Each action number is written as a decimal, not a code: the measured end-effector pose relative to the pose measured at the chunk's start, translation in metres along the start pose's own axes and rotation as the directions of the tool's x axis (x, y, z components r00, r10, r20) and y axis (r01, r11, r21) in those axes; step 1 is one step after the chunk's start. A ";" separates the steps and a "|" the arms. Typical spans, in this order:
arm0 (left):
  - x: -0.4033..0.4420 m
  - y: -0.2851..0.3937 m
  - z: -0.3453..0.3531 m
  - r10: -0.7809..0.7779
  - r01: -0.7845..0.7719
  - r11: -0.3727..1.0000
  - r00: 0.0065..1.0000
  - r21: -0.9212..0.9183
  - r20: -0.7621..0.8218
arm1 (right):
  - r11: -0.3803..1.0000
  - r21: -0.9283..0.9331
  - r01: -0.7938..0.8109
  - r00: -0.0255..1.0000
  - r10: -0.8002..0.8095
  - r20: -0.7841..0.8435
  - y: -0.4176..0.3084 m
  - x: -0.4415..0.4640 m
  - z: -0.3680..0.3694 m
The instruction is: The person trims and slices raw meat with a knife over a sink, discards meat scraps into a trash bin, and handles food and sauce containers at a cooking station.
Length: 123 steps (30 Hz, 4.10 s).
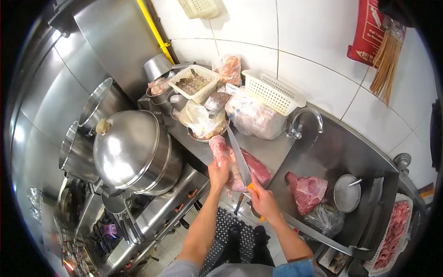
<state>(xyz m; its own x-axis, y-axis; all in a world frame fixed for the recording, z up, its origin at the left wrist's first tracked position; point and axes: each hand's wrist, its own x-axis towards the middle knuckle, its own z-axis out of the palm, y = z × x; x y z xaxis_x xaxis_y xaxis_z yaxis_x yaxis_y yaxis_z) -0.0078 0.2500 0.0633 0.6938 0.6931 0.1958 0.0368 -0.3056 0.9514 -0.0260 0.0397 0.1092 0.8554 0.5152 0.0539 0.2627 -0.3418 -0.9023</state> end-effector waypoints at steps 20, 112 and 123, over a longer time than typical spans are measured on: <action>0.013 -0.022 0.000 -0.336 0.278 0.788 0.942 -0.550 -0.004 | 0.980 -0.187 -0.062 0.976 0.099 0.196 -0.008 -0.097 -0.055; 0.014 0.018 0.014 -0.082 0.453 0.574 0.860 -0.681 0.504 | 0.961 -0.058 -0.271 0.957 0.263 -0.119 -0.081 -0.030 -0.001; 0.024 0.028 0.007 -0.106 0.439 0.656 0.859 -0.615 0.500 | 0.983 -0.030 -0.181 0.960 0.170 -0.223 -0.069 -0.031 0.022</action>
<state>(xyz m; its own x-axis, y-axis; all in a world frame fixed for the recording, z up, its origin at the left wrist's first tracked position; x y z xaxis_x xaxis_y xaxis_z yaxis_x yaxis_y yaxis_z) 0.0149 0.2531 0.0932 0.9522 0.3011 -0.0512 -0.1137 0.5050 0.8556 -0.0802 0.0646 0.1599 0.9652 0.2613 -0.0062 0.1169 -0.4526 -0.8840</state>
